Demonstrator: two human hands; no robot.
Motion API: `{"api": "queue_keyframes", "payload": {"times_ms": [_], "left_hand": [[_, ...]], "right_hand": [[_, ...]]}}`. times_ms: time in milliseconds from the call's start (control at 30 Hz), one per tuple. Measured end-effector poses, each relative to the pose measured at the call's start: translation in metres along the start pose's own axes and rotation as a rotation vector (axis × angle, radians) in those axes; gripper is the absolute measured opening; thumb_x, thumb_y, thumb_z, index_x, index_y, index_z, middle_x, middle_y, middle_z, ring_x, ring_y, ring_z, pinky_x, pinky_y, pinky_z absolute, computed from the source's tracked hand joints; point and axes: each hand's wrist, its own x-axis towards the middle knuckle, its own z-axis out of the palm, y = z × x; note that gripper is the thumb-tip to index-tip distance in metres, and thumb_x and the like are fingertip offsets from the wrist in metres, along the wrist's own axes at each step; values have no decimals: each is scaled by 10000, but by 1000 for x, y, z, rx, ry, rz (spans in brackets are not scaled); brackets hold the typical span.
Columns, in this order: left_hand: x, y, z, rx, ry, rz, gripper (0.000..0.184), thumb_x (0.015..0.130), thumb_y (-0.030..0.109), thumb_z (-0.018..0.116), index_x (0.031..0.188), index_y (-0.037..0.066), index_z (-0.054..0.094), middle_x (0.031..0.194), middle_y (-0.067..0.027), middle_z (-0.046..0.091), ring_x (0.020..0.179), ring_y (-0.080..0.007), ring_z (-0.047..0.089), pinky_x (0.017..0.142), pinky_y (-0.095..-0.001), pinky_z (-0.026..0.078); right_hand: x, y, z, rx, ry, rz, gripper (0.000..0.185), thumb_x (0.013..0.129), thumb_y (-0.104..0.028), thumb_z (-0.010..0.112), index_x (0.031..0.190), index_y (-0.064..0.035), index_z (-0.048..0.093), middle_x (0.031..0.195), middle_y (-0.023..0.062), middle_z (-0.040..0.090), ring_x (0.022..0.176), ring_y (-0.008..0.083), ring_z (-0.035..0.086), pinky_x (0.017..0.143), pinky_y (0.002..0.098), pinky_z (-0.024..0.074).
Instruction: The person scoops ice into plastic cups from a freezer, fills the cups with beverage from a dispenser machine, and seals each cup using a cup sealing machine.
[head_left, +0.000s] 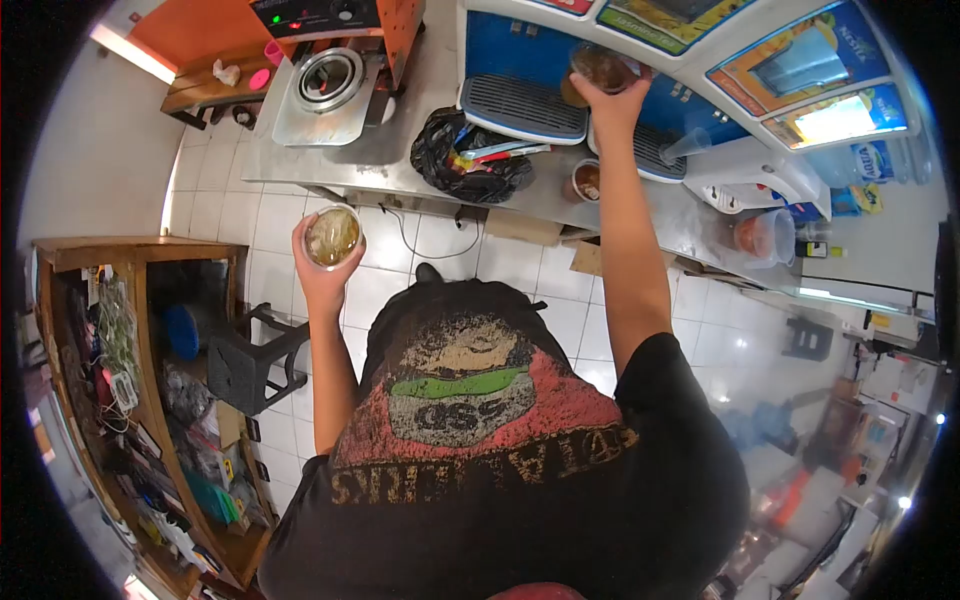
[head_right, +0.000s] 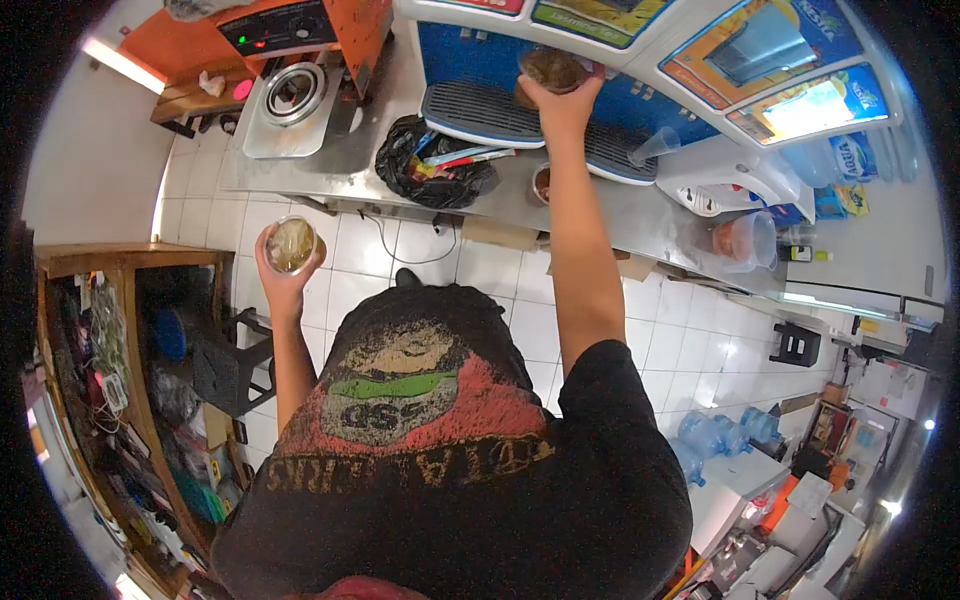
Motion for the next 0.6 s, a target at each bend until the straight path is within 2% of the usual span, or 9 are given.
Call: {"api": "queue_keyframes", "payload": {"times_ms": [100, 133, 167, 367, 533, 600], "left_hand": [[-8, 9, 10, -1, -19, -34, 817, 658, 35, 854, 1335, 16, 398, 1258, -128, 499, 1181, -234, 521, 1029, -360, 435], [-10, 10, 13, 1, -20, -28, 817, 658, 35, 854, 1335, 16, 398, 1258, -128, 499, 1181, -234, 521, 1029, -360, 435], [-13, 10, 15, 3, -24, -17, 820, 655, 37, 857, 1335, 18, 400, 1258, -126, 501, 1182, -232, 521, 1029, -360, 434], [-21, 22, 28, 7, -39, -41, 834, 641, 51, 872, 1334, 20, 408, 1261, -116, 506, 1193, -230, 515, 1032, -361, 431], [-18, 20, 34, 61, -88, 12, 849, 636, 65, 881, 1342, 19, 411, 1271, -115, 502, 1204, -234, 510, 1042, -366, 425], [-17, 28, 39, 76, -96, -34, 873, 637, 56, 855, 1385, 35, 405, 1330, -125, 488, 1237, -250, 497, 1066, -386, 414]], "right_hand": [[-12, -14, -14, 182, -84, 83, 1050, 649, -16, 869, 1441, -26, 180, 1271, 191, 517, 1178, 270, 549, 989, 375, 483], [-18, -17, -17, 222, -76, 80, 1062, 628, -81, 887, 1445, -35, 210, 1230, 168, 540, 1105, 264, 582, 988, 366, 470], [-24, -25, -20, 228, -73, 77, 1062, 628, -81, 887, 1445, -35, 210, 1230, 168, 540, 1105, 264, 582, 988, 366, 470], [-94, -52, -42, 338, -162, 164, 1046, 623, 3, 852, 1454, -65, 221, 1280, 148, 519, 1189, 248, 531, 1022, 373, 452], [-175, -47, -63, 280, -157, 250, 1025, 636, 25, 835, 1459, -67, 231, 1292, 145, 505, 1223, 243, 504, 1037, 375, 437], [-200, -46, -78, 249, -136, 289, 1016, 641, 27, 831, 1459, -63, 235, 1296, 143, 499, 1228, 242, 498, 1045, 378, 429]]}}
